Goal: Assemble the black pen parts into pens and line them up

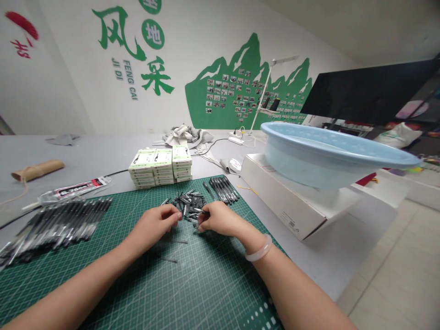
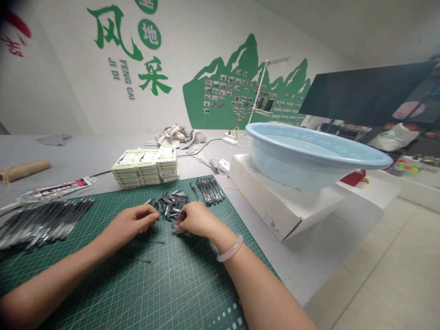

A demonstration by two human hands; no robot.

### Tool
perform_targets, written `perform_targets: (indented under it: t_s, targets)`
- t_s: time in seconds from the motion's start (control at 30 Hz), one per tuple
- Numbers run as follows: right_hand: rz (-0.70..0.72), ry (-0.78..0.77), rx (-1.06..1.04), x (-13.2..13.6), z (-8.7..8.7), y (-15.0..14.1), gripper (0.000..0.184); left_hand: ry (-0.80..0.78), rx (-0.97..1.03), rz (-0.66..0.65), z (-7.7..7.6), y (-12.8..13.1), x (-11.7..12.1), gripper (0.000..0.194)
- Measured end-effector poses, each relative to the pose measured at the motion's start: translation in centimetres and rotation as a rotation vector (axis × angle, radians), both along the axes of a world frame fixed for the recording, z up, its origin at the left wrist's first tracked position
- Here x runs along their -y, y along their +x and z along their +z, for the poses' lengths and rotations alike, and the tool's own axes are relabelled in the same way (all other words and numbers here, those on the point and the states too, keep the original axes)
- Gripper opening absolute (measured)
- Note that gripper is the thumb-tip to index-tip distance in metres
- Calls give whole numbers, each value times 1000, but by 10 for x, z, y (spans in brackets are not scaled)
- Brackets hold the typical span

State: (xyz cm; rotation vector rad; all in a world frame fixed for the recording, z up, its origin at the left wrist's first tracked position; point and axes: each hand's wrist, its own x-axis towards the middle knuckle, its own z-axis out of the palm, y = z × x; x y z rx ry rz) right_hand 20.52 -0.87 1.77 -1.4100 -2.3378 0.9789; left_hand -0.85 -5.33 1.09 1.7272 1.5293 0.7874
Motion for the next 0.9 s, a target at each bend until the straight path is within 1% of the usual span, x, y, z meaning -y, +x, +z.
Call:
perform_targets:
  t_s: [0.07,0.17,0.27,0.33,0.43,0.5,0.6,0.77,0.9]
  targets:
    - [-24,-41,-124,1,-1,-3,13,-31,137,-34,-1,4,1,27]
    - [-55,-99,-279,4,-3,-8,13,-90,326,-92,1,11,5,30]
    - [-76,-132,-354,9,-4,-13,17,-111,394,-113,4,15,9,23]
    - [-77,-173,-450,12,-3,-15,19,-122,457,-81,5,13,9,19]
    - [-62,-325,-643,15,1,-16,21,-175,639,17,5,7,5,21]
    - [-62,-421,-721,15,4,-16,23,-214,752,56,4,3,2,23]
    - [-47,-487,-797,16,6,-15,29,-234,848,52,4,0,1,25]
    - [8,-539,-818,16,6,-13,36,-228,890,42,6,1,1,24]
    - [27,-535,-775,16,7,-13,35,-192,895,121,4,-4,-3,27]
